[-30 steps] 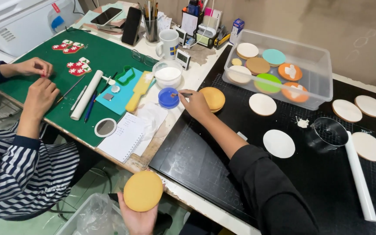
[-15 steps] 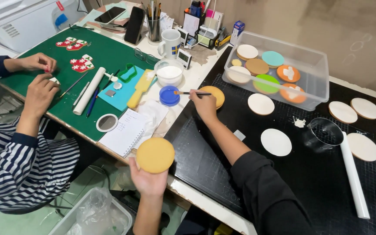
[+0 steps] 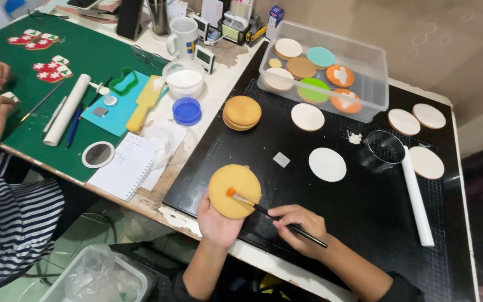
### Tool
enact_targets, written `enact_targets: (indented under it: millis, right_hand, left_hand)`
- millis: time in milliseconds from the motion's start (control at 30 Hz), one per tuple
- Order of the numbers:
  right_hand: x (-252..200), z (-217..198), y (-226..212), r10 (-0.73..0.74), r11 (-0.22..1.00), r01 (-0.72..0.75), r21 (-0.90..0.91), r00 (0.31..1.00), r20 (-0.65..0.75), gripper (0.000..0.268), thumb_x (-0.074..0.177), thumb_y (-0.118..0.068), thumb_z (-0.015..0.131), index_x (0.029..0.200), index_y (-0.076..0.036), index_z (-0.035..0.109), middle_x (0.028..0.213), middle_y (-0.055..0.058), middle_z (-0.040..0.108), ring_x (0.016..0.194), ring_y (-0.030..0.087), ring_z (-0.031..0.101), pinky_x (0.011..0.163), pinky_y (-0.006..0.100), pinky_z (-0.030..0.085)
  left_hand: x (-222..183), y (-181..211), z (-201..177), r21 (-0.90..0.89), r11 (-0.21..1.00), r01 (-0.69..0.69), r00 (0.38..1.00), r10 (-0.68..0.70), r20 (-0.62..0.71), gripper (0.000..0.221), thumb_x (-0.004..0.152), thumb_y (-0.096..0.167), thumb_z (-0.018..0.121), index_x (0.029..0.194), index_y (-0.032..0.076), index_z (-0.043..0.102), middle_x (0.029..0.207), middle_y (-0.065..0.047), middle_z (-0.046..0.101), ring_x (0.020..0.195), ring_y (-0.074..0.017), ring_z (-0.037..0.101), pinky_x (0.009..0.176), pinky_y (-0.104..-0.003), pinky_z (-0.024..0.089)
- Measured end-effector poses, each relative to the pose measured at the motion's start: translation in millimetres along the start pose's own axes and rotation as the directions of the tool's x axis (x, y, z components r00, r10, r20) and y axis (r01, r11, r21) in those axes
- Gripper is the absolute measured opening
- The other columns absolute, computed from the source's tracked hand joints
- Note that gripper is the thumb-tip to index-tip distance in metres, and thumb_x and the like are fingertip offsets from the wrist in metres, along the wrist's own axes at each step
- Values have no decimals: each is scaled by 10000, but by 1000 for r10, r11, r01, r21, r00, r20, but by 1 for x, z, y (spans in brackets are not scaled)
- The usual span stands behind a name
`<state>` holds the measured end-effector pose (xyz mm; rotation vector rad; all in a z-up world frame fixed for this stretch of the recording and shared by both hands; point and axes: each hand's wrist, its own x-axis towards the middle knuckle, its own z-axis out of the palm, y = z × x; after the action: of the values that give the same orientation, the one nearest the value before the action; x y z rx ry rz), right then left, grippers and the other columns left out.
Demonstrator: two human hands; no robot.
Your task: Decorating cookies by cutting out fondant circles and adhering them to the cookie surface using a brush.
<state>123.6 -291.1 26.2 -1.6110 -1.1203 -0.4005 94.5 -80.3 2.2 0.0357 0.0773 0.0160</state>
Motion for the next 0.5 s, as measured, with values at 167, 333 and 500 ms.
enact_targets:
  millis: [167, 333, 500]
  right_hand:
    - [-39, -20, -26, 111, 991, -122, -54, 977, -180, 66, 920, -28, 666, 911, -70, 616, 1024, 163, 725, 843, 264, 818, 758, 277, 698]
    - [-41, -6, -22, -49, 997, 36, -69, 980, -195, 53, 928, -20, 674, 974, -26, 649, 1080, 196, 730, 918, 279, 801, 884, 348, 675]
    - [-68, -4, -39, -98, 994, 90, -60, 984, -150, 110, 920, -4, 658, 973, -78, 597, 1069, 145, 719, 871, 266, 796, 771, 379, 695]
  left_hand:
    - [-13, -15, 8, -15, 991, 134, 988, -132, 84, 618, 1005, 348, 431, 1511, -7, 411, 1586, -263, 387, 1378, -413, 451, 1065, -538, 469]
    - [-22, -36, 16, 7, 971, 241, 960, -239, 149, 583, 1035, 353, 403, 1540, 64, 422, 1634, -246, 339, 1422, -367, 430, 1075, -515, 431]
    - [-27, -37, 22, 61, 981, 185, 971, -192, 143, 585, 1021, 358, 386, 1524, 60, 408, 1590, -218, 401, 1373, -367, 460, 1083, -518, 454]
